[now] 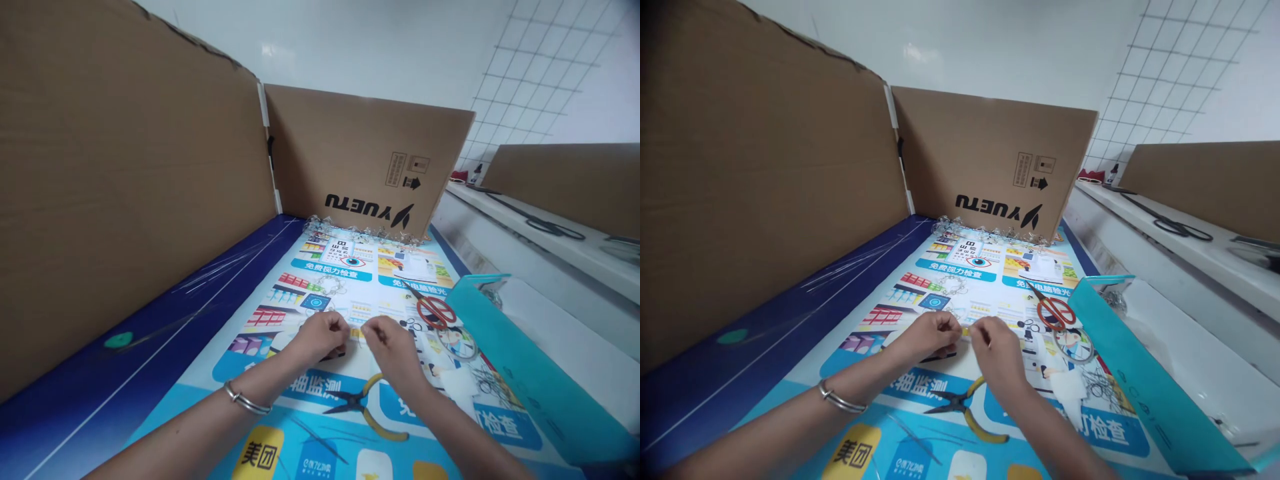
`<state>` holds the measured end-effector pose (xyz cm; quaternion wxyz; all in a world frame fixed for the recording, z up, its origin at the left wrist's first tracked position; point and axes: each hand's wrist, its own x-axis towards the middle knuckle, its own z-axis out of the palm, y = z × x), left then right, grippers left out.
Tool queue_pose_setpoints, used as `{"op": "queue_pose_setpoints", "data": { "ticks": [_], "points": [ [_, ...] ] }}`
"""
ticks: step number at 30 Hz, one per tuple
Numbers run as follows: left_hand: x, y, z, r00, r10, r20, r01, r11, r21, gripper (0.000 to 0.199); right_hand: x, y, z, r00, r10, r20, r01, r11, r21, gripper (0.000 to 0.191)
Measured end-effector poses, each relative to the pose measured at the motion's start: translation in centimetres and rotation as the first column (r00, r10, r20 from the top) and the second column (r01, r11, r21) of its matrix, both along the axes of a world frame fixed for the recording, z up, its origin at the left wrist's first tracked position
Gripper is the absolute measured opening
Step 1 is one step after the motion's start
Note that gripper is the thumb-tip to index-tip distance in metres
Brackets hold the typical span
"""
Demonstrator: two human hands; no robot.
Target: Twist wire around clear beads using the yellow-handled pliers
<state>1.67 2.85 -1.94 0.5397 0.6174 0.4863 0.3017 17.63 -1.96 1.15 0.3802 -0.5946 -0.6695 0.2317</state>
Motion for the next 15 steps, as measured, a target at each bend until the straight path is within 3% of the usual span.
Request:
{"op": "queue_pose_setpoints", "data": {
  "ticks": [1, 2, 5, 7, 9, 12, 13, 15],
  "points": [
    [-0.1, 0.0, -0.1, 0.999, -0.013, -0.052, 0.014, 0.999, 0.03, 0.007, -0.5, -1.1, 0.7, 0.996, 0.057, 0.063, -0.057, 0.998, 0.001, 0.018],
    [-0.1, 0.0, -0.1, 0.994, -0.022, -0.105, 0.029, 0.997, 0.066, 0.006, -1.0, -2.2, 1.2, 0.956, 0.157, 0.246, -0.156, 0.987, -0.023, 0.02],
    [-0.2, -0.3, 0.1, 0.968, -0.02, -0.25, 0.07, 0.978, 0.196, 0.009, -2.8, -5.2, 1.9, 0.701, 0.401, 0.59, -0.36, 0.913, -0.192, 0.021],
    [-0.2, -0.6, 0.4, 0.943, -0.003, -0.333, 0.102, 0.955, 0.279, 0.011, -3.6, -6.4, 1.1, 0.502, 0.492, 0.711, -0.449, 0.851, -0.272, 0.031],
    [-0.1, -1.0, 0.7, 0.914, 0.017, -0.406, 0.136, 0.929, 0.344, 0.013, -4.1, -6.9, -0.5, 0.394, 0.476, 0.786, -0.507, 0.826, -0.246, 0.028],
    [0.2, -1.6, 0.9, 0.87, 0.036, -0.492, 0.188, 0.898, 0.398, 0.015, -4.2, -7.4, -3.3, 0.398, 0.354, 0.846, -0.532, 0.84, -0.101, 0.007],
    [0.3, -1.8, 0.9, 0.857, 0.039, -0.513, 0.204, 0.89, 0.409, 0.015, -4.1, -7.6, -4.0, 0.434, 0.278, 0.857, -0.473, 0.88, -0.046, 0.003],
    [0.4, -2.1, 1.0, 0.837, 0.043, -0.546, 0.231, 0.877, 0.421, 0.016, -4.0, -8.2, -4.8, 0.499, 0.207, 0.842, -0.442, 0.896, 0.042, 0.008]
  ]
}}
